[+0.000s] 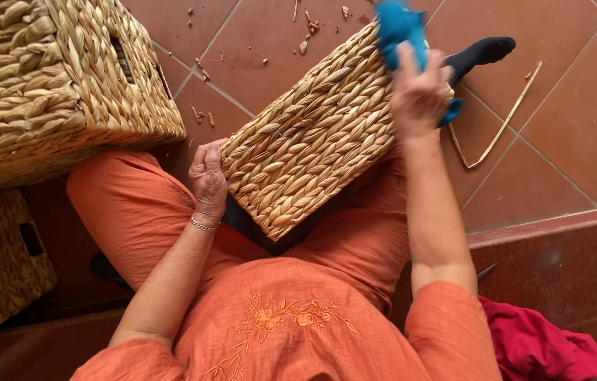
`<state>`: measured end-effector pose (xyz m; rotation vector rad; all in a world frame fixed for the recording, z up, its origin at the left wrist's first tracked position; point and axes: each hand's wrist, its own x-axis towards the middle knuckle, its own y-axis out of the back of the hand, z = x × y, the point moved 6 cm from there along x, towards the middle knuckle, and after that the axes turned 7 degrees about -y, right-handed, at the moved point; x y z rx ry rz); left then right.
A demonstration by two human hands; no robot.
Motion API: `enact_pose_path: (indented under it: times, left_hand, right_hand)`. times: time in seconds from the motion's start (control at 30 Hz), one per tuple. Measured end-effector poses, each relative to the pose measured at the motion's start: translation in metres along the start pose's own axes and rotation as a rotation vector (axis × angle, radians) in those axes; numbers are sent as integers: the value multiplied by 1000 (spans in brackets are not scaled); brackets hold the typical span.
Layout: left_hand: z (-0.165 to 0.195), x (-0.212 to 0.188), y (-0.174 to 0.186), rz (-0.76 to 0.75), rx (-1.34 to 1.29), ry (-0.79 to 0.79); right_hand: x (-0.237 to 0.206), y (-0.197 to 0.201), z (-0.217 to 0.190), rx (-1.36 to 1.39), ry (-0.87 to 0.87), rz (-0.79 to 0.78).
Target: The person trims loose strands on the edges of a woven basket using scissors, then wipes the basket with a blue cloth. The person repeats trimming and wiping on different sides of the basket.
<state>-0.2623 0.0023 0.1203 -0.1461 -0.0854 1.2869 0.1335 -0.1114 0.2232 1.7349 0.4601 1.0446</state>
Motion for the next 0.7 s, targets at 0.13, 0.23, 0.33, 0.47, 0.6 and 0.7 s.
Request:
enact_pose_path:
  times: [0.13,0.23,0.33,0.47,0.6,0.7]
  left_hand:
    - [0,3,3,14,47,-17]
    - [1,9,3,45,84,-53]
    - [3,7,7,48,181,-51]
    - [5,3,4,9,42,-20]
    - [2,0,3,3,6,-9]
    - [0,0,4,7,10,12]
  right_hand:
    - [19,-7,20,44,-205,47]
    - [-28,5,-55,63,-26,11]
    - [-99,46,-163,242,294,-98]
    - [-145,106,-219,485,577,-150]
    - [-82,52,-158,273,463,-35]
    - [-9,5,-71,-3,183,-30]
